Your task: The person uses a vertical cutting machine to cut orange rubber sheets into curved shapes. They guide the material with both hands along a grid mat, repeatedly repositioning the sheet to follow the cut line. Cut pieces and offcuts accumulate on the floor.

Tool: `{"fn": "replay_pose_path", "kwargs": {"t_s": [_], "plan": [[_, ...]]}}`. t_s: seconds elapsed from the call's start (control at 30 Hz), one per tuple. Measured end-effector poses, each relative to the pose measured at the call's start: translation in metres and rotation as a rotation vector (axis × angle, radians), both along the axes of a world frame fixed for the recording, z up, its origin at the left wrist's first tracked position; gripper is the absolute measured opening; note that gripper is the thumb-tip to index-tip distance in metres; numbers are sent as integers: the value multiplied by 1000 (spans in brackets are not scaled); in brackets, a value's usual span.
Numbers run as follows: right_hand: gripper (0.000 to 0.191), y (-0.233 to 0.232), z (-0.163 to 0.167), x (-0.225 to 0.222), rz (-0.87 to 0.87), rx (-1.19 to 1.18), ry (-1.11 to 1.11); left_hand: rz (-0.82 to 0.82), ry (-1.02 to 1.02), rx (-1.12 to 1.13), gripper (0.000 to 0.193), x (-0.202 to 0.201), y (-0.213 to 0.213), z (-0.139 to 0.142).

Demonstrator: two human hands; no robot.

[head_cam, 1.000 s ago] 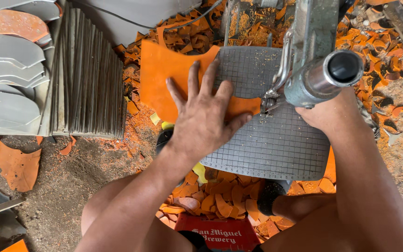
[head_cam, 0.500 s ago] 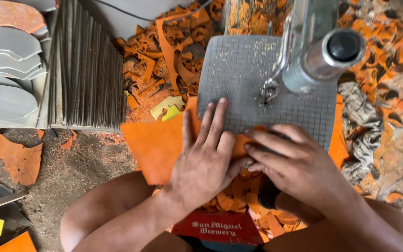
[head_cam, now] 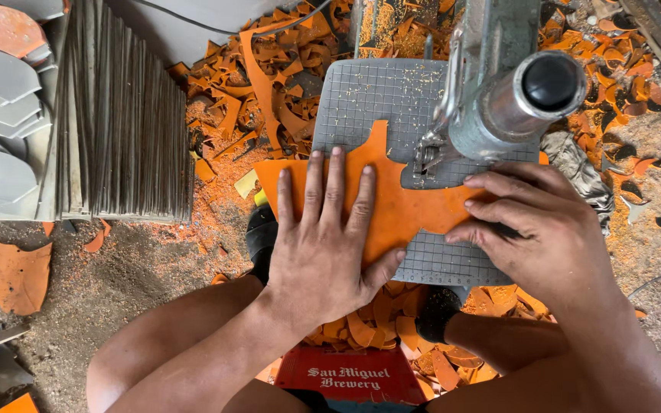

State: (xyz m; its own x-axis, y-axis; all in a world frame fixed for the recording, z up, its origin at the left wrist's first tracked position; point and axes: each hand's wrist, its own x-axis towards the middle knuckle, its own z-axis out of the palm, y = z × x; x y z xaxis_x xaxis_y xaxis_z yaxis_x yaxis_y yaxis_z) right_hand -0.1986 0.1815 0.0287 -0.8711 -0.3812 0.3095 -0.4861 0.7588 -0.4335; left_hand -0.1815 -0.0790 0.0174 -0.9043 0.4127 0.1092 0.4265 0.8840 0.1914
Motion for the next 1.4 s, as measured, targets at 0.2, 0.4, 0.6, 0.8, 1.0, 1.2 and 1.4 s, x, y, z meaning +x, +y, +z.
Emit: {"fn": "replay_pose_path", "kwargs": {"t_s": [0.2,0.4,0.6,0.8,1.0,1.2,1.4], "plan": [[23,-3,2,-5,-11,45,13,-3,9,26,95,-13,1,0],[19,-4,3,-9,-28,36,3,2,-22,17,97,-18,3,0],[17,-6,3,-8,-45,31,8,19,-27,18,97,-19,5,1],[23,-6,2,-12,-52,-13,15,44,-27,-4,98,-17,9,0],[21,-6,1,-14,-59,-21,-11,49,-54,-21,100,-21,8,1],[14,-6,-4,-14,-96,32,-12,24,-101,-53,103,-32,8,2],[14,-8,-5,-13,-102,21,24,9,-143,-90,103,-41,9,7]]}}
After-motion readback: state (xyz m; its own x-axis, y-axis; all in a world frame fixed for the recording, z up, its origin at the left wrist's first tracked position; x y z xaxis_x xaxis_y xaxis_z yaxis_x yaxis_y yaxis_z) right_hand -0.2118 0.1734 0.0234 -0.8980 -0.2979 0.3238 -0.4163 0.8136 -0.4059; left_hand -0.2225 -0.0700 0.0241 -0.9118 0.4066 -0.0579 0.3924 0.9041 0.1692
